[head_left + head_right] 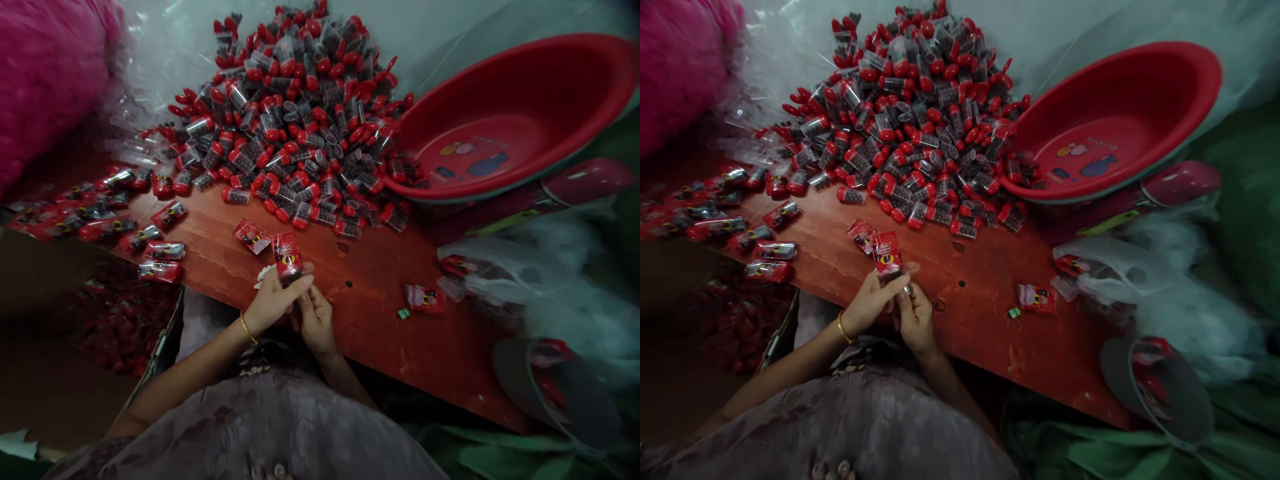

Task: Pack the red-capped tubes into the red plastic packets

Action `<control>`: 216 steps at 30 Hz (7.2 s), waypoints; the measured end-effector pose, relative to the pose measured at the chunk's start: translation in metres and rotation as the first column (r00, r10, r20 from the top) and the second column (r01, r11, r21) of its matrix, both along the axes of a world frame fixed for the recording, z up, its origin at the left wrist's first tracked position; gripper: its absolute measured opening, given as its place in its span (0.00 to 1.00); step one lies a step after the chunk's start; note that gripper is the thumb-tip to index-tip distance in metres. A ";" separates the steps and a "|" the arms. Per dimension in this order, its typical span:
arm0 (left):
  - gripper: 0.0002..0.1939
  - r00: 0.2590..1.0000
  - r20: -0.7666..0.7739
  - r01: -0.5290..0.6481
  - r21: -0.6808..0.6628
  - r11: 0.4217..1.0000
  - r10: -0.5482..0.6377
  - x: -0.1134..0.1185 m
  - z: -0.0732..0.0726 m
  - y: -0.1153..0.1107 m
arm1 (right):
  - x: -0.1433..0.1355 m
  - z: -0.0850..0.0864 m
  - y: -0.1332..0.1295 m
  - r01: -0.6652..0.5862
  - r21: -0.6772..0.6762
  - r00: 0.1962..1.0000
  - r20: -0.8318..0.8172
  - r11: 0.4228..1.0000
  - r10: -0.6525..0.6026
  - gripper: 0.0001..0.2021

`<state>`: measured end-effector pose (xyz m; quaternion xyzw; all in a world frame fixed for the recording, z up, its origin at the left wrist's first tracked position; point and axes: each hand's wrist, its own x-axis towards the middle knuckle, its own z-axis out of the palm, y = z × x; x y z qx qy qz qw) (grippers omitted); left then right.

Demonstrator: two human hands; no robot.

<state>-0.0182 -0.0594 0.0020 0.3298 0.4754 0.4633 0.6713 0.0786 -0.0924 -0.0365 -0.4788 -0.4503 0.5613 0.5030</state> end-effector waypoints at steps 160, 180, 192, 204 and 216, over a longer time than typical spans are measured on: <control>0.18 0.963 0.213 -0.128 -0.168 0.977 0.163 0.007 0.000 0.015 | 0.037 0.014 0.025 -0.117 0.160 0.952 0.299 0.980 0.065 0.13; 0.20 0.931 0.294 -0.172 -0.168 0.971 0.216 -0.027 -0.001 0.022 | -0.014 0.009 0.054 -0.200 0.039 0.980 0.017 0.979 0.199 0.17; 0.23 0.770 0.320 -0.480 -0.279 0.832 0.552 -0.112 -0.008 0.051 | 0.026 0.010 0.164 -0.470 0.272 0.176 0.961 0.839 -0.213 0.24; 0.17 0.128 -0.949 0.225 0.311 0.924 0.288 -0.077 -0.040 0.060 | 0.058 -0.009 0.152 -0.469 0.309 0.057 0.945 0.827 -0.321 0.19; 0.15 0.149 -0.864 0.158 0.501 0.851 0.481 -0.068 -0.030 0.049 | -0.029 0.003 0.107 -0.224 0.318 0.828 0.560 0.921 0.008 0.17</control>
